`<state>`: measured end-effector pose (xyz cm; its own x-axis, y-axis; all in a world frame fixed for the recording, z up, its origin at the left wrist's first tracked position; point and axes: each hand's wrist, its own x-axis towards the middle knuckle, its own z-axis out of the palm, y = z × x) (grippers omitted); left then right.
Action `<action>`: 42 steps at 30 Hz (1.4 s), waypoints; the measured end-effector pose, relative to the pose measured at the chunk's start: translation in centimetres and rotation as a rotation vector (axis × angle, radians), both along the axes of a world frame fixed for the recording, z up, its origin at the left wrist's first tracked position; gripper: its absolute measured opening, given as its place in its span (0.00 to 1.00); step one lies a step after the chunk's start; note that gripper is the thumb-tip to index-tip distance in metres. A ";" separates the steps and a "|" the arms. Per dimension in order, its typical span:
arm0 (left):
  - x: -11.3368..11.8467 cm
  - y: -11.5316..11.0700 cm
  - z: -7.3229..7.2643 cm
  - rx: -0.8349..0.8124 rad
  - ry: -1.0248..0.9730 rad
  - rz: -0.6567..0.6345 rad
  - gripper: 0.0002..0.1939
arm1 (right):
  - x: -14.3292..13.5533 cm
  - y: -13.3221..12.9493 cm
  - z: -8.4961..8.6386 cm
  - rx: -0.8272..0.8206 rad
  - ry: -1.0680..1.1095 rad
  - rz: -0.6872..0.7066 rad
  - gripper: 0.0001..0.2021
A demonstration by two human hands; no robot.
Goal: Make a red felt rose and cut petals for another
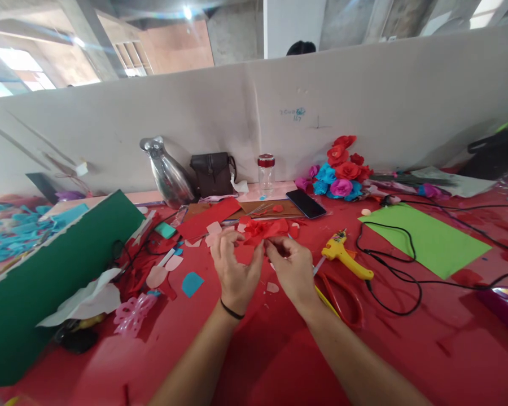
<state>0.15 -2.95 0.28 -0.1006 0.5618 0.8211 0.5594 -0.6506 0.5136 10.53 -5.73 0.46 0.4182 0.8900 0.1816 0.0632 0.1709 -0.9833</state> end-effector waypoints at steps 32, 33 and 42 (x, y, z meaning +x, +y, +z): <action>1.6 -0.4 -0.2 -1.196 -1.037 -0.854 0.11 | -0.1 0.1 -0.5 0.062 0.322 0.054 0.13; 1.6 -0.4 -0.2 -1.199 -1.043 -0.879 0.12 | -0.1 0.1 -0.5 0.060 0.316 0.055 0.13; 0.6 0.4 -0.2 -0.981 -0.982 -0.910 0.12 | -0.4 -0.1 0.0 0.175 0.167 0.164 0.11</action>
